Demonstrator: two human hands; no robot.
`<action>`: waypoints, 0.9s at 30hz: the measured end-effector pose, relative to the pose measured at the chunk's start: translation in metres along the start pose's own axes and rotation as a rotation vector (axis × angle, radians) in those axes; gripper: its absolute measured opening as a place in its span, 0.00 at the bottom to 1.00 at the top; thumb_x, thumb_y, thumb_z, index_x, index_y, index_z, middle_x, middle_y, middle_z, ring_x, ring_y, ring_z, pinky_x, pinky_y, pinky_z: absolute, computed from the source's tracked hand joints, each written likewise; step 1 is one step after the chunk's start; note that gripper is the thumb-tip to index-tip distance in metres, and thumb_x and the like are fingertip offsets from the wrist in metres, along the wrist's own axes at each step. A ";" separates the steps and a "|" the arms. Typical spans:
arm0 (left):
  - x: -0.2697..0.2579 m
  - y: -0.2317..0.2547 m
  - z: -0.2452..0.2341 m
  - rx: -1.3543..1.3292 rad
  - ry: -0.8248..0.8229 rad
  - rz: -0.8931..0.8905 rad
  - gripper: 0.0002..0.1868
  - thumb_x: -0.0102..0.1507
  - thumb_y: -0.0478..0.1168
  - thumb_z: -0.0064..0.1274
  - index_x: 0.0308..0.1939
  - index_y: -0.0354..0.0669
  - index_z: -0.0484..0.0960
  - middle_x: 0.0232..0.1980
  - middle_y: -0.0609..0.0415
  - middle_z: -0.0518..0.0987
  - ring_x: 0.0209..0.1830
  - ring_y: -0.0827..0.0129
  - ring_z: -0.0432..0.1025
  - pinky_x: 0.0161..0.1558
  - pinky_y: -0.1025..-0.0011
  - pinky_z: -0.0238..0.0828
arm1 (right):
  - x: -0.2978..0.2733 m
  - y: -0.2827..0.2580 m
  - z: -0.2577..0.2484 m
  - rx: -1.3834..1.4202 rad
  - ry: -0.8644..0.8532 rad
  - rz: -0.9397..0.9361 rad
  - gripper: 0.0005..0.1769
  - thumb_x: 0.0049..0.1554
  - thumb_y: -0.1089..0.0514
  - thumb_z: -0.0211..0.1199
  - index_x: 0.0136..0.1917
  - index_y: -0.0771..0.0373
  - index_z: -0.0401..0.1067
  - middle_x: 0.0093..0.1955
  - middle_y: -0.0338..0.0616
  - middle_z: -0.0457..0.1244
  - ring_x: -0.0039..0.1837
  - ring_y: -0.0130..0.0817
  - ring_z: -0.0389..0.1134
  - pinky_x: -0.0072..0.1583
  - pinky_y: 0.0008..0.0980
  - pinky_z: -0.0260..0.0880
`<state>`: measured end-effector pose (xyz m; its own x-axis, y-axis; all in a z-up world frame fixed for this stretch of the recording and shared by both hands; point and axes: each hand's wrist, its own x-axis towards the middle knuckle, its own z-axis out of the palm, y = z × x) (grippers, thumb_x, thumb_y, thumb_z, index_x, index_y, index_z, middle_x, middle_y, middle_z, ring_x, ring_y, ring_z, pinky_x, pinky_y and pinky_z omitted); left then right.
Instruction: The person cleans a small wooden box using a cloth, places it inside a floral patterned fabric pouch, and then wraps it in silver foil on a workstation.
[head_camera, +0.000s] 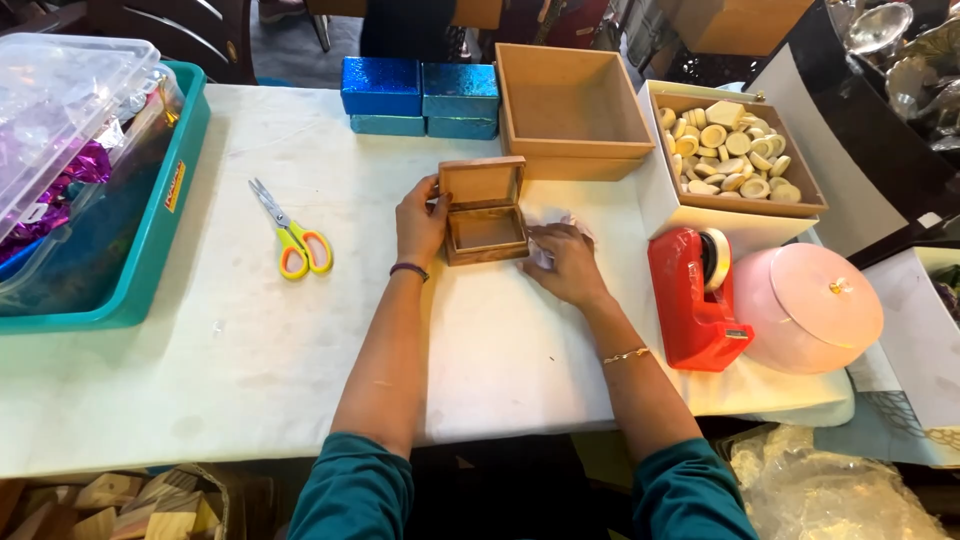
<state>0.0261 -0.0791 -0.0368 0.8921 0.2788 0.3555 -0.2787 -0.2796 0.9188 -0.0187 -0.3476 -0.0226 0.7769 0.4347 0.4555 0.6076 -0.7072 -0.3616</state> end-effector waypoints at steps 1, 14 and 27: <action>0.000 -0.002 0.001 -0.002 0.000 -0.001 0.15 0.64 0.36 0.56 0.55 0.43 0.81 0.44 0.48 0.86 0.31 0.66 0.79 0.38 0.70 0.75 | 0.002 -0.006 -0.002 -0.002 -0.001 0.000 0.29 0.48 0.50 0.74 0.60 0.66 0.77 0.63 0.50 0.69 0.69 0.50 0.64 0.70 0.46 0.61; -0.002 -0.005 0.003 -0.058 0.016 -0.006 0.15 0.65 0.37 0.55 0.55 0.38 0.82 0.38 0.56 0.85 0.27 0.78 0.69 0.35 0.74 0.70 | 0.006 -0.032 -0.007 -0.016 0.082 0.068 0.20 0.47 0.48 0.77 0.44 0.66 0.82 0.50 0.50 0.72 0.58 0.46 0.70 0.62 0.41 0.68; -0.003 0.015 -0.011 0.055 0.301 0.167 0.27 0.63 0.40 0.61 0.65 0.42 0.72 0.59 0.46 0.75 0.43 0.67 0.70 0.49 0.69 0.72 | 0.012 -0.036 -0.025 -0.124 -0.082 0.203 0.42 0.40 0.39 0.79 0.65 0.56 0.77 0.75 0.53 0.60 0.74 0.54 0.58 0.68 0.52 0.49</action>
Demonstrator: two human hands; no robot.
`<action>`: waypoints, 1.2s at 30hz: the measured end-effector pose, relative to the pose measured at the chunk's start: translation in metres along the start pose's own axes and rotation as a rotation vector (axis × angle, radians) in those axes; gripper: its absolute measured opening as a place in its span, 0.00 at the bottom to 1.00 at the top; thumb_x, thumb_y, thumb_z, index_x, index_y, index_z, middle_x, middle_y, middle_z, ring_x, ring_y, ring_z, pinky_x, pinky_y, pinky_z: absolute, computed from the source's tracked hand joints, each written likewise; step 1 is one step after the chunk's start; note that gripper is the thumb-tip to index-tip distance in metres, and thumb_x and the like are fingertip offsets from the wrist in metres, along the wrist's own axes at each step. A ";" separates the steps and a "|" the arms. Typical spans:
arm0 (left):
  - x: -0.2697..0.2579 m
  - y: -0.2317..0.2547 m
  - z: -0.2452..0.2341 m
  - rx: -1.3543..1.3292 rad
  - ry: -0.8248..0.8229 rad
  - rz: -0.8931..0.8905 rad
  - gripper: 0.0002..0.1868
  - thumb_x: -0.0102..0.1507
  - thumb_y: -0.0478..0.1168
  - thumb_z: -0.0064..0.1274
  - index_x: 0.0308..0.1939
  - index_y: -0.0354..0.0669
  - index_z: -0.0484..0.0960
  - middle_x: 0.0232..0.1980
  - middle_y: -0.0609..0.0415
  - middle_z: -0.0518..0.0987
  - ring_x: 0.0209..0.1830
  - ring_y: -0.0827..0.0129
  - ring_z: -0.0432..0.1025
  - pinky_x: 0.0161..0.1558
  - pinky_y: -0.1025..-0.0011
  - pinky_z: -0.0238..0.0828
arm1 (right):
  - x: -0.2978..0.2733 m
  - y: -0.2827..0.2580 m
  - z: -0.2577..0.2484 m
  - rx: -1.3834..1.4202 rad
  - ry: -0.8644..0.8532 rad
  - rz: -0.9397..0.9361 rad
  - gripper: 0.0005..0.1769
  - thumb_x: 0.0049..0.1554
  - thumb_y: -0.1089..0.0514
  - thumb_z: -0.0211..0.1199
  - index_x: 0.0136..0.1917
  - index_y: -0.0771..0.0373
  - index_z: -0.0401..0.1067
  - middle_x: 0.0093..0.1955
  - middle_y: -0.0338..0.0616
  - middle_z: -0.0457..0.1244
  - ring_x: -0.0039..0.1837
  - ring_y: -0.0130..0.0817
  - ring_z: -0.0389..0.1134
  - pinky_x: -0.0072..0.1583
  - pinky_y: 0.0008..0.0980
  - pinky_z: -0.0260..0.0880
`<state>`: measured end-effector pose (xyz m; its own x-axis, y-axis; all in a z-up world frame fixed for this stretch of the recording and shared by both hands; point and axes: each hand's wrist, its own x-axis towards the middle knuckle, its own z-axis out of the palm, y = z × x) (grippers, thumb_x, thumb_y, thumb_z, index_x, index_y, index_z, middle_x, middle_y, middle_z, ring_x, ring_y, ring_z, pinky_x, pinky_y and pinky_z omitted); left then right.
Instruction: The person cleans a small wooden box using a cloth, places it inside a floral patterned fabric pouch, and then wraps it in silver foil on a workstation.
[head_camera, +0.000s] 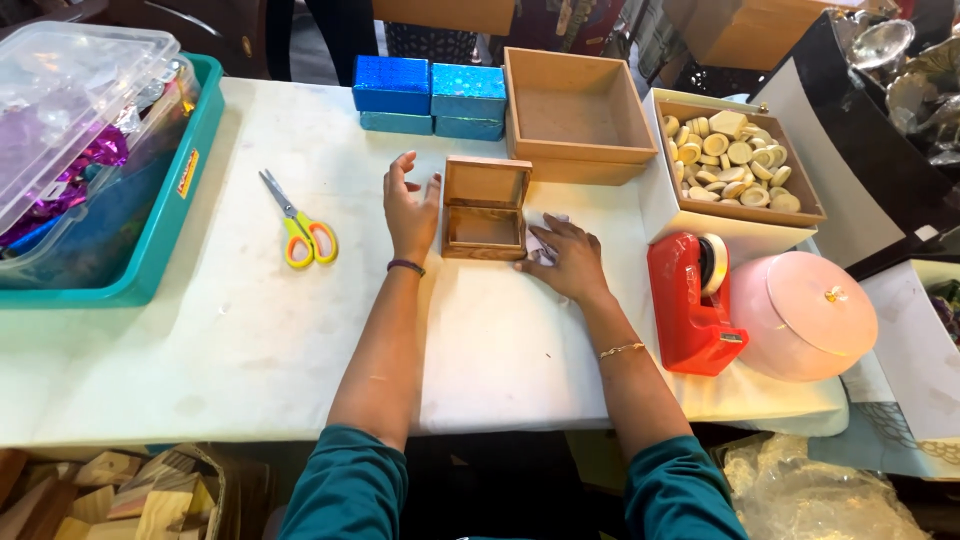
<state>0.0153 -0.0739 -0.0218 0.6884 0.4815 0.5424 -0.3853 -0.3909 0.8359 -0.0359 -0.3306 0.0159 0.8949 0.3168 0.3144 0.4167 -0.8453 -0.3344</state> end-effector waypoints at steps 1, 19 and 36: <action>0.001 -0.004 -0.002 0.001 0.008 0.000 0.27 0.63 0.40 0.61 0.65 0.42 0.72 0.59 0.46 0.75 0.43 0.67 0.70 0.49 0.69 0.72 | 0.001 0.016 0.012 0.000 -0.001 -0.008 0.42 0.40 0.39 0.79 0.65 0.56 0.77 0.75 0.53 0.60 0.74 0.54 0.58 0.68 0.52 0.49; 0.085 -0.017 -0.157 0.399 -0.225 -0.039 0.12 0.64 0.44 0.57 0.50 0.45 0.83 0.44 0.50 0.85 0.42 0.61 0.78 0.47 0.62 0.74 | 0.011 0.064 0.034 0.149 0.333 -0.059 0.26 0.54 0.57 0.70 0.67 0.59 0.76 0.70 0.56 0.65 0.73 0.53 0.64 0.73 0.44 0.62; 0.281 -0.150 -0.266 0.995 -0.466 -0.464 0.48 0.58 0.67 0.63 0.65 0.26 0.75 0.66 0.29 0.74 0.63 0.40 0.71 0.62 0.53 0.66 | 0.015 0.050 0.033 -0.017 0.128 0.025 0.27 0.52 0.41 0.70 0.63 0.52 0.78 0.70 0.45 0.65 0.69 0.52 0.63 0.68 0.52 0.60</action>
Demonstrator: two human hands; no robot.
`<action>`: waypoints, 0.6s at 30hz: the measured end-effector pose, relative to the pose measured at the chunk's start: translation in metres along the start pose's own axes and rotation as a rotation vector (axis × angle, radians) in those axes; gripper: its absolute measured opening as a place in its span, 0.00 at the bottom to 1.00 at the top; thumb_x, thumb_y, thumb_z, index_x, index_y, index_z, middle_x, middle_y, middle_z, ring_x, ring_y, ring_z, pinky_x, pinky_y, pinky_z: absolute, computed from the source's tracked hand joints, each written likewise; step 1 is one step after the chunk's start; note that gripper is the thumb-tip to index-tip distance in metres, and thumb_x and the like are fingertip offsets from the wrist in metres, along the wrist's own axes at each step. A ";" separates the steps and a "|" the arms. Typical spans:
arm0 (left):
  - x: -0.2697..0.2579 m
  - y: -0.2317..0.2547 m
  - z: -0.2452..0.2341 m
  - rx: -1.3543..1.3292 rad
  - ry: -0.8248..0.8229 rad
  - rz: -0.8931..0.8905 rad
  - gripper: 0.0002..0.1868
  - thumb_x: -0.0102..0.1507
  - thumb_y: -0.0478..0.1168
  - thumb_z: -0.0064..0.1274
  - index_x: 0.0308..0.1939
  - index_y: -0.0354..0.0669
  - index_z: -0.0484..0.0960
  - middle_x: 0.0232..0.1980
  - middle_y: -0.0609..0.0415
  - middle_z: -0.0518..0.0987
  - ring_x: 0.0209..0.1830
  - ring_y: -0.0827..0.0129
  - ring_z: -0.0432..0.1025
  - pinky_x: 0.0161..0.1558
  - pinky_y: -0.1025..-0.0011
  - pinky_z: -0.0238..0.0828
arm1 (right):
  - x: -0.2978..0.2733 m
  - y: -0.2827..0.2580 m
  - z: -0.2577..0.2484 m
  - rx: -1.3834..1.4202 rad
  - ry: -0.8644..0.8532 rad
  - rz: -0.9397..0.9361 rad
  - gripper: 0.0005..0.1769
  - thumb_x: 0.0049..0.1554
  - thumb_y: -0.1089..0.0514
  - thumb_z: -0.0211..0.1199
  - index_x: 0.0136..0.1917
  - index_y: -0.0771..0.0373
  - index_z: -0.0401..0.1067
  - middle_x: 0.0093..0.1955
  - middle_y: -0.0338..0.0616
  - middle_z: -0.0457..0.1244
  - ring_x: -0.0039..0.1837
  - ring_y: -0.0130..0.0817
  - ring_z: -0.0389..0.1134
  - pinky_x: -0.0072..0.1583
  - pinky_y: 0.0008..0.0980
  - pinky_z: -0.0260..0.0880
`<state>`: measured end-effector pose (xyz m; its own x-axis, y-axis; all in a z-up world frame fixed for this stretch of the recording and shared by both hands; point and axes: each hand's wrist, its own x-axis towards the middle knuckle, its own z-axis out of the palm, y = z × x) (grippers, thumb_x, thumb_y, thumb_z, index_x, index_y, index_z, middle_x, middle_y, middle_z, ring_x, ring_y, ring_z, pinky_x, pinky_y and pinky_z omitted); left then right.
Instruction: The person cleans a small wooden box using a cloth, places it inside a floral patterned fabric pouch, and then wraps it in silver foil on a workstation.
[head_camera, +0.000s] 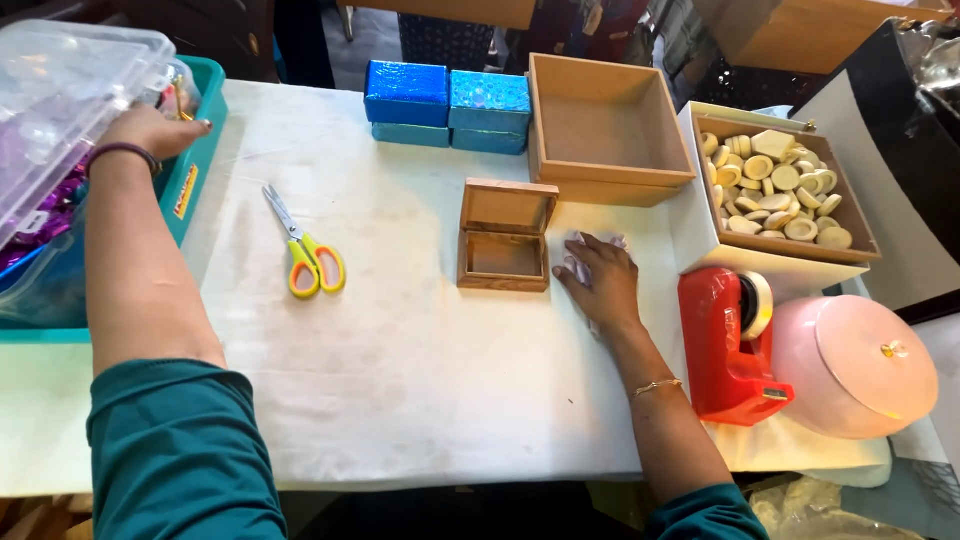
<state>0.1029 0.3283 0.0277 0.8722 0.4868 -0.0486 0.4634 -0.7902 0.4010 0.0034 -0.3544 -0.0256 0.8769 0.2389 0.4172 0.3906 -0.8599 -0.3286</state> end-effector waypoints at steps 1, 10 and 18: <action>0.004 0.001 0.001 -0.002 -0.006 0.000 0.48 0.58 0.67 0.63 0.65 0.26 0.75 0.66 0.29 0.74 0.63 0.40 0.71 0.62 0.53 0.66 | 0.001 0.000 0.001 -0.004 -0.004 0.002 0.27 0.52 0.41 0.70 0.63 0.52 0.78 0.70 0.45 0.65 0.69 0.52 0.63 0.68 0.52 0.60; 0.020 -0.001 0.000 -0.128 0.199 -0.146 0.44 0.63 0.73 0.53 0.55 0.30 0.80 0.60 0.30 0.76 0.61 0.37 0.69 0.60 0.50 0.63 | 0.002 0.005 0.004 0.014 -0.004 -0.004 0.29 0.53 0.39 0.69 0.64 0.52 0.77 0.72 0.44 0.64 0.72 0.51 0.61 0.70 0.53 0.58; -0.028 0.023 -0.018 -0.651 0.302 0.327 0.24 0.75 0.56 0.58 0.50 0.34 0.85 0.42 0.44 0.83 0.38 0.58 0.78 0.40 0.66 0.71 | 0.001 0.004 0.001 0.002 0.014 -0.020 0.29 0.52 0.39 0.69 0.63 0.52 0.78 0.71 0.44 0.65 0.70 0.52 0.62 0.70 0.53 0.59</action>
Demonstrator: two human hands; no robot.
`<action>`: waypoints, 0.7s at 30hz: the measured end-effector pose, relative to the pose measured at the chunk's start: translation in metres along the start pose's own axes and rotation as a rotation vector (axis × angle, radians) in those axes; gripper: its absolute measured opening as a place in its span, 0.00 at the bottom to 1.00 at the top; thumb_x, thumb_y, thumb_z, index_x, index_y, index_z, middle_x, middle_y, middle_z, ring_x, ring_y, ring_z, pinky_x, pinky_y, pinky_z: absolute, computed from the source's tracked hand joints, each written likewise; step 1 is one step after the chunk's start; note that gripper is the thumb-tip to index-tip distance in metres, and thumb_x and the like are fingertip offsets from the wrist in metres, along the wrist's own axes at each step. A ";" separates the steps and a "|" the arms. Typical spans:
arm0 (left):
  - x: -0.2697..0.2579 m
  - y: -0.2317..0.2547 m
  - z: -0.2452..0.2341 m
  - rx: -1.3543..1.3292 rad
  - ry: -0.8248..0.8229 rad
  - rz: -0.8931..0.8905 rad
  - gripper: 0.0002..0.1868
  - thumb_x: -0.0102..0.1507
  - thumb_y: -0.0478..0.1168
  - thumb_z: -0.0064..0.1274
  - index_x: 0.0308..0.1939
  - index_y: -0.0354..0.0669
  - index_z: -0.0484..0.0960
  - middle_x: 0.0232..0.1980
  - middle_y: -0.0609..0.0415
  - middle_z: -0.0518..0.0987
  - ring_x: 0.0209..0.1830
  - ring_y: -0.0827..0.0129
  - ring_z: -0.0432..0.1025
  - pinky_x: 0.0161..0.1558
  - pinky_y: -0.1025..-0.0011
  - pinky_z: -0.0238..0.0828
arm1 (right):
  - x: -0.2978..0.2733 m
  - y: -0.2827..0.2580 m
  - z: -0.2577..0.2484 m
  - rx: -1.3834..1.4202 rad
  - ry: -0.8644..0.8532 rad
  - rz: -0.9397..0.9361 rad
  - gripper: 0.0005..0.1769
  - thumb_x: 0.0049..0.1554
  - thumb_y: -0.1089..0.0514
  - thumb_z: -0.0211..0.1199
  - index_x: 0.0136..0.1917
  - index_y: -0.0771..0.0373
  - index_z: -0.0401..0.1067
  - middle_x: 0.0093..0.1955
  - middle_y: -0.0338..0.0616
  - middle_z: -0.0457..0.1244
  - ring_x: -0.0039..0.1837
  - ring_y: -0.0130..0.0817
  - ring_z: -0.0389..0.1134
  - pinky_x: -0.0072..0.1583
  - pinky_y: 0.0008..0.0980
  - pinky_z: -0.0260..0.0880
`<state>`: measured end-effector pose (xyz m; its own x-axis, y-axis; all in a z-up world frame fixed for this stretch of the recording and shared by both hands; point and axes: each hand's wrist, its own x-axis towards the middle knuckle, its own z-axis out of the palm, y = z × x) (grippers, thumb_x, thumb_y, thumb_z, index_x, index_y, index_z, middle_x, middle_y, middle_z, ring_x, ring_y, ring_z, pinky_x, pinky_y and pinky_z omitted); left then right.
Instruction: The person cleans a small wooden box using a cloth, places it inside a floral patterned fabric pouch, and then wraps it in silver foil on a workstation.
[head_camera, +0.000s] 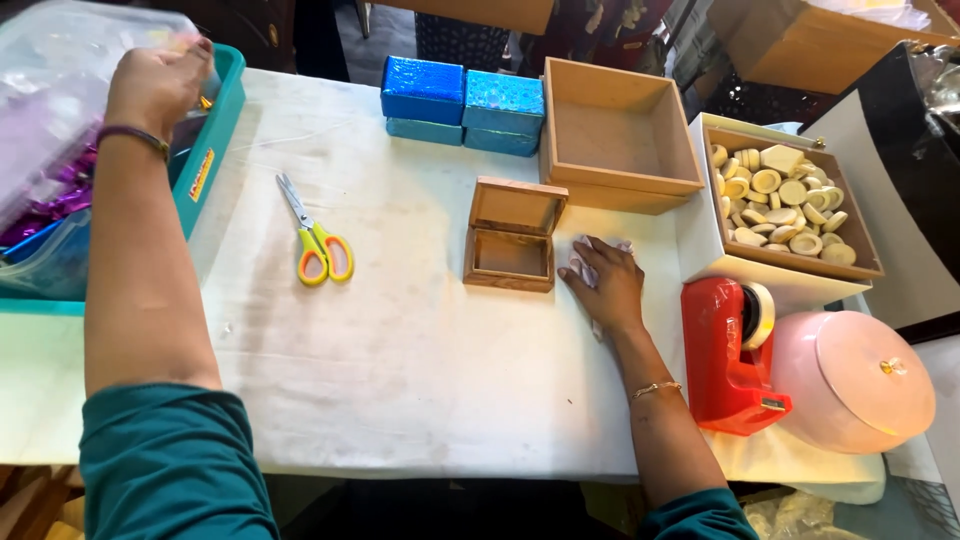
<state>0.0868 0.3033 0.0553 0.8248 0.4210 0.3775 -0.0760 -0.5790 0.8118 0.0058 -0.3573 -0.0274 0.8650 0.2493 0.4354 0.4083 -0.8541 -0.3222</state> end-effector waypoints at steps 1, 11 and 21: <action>-0.016 0.027 -0.004 0.002 0.004 0.004 0.24 0.75 0.56 0.58 0.50 0.34 0.85 0.42 0.44 0.83 0.38 0.58 0.78 0.40 0.66 0.71 | 0.001 0.001 0.001 0.003 0.004 -0.003 0.29 0.52 0.39 0.69 0.63 0.52 0.78 0.71 0.44 0.65 0.70 0.52 0.62 0.70 0.53 0.59; -0.143 0.187 0.012 -0.628 -0.198 0.339 0.10 0.69 0.28 0.53 0.52 0.41 0.83 0.50 0.56 0.82 0.50 0.77 0.77 0.54 0.77 0.76 | 0.000 0.038 0.029 0.116 0.045 -0.005 0.20 0.56 0.49 0.67 0.61 0.52 0.80 0.68 0.41 0.68 0.69 0.48 0.66 0.73 0.45 0.64; -0.254 0.210 0.187 -1.168 -0.769 0.038 0.07 0.71 0.34 0.52 0.52 0.39 0.79 0.45 0.61 0.79 0.46 0.81 0.74 0.49 0.79 0.72 | -0.011 -0.041 -0.049 1.369 -0.302 -0.095 0.36 0.60 0.38 0.65 0.73 0.59 0.68 0.69 0.47 0.66 0.71 0.38 0.65 0.73 0.37 0.61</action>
<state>-0.0337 -0.0564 0.0467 0.8797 -0.2853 0.3805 -0.2086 0.4874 0.8479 -0.0346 -0.3470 0.0230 0.7752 0.5170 0.3630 0.2733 0.2436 -0.9306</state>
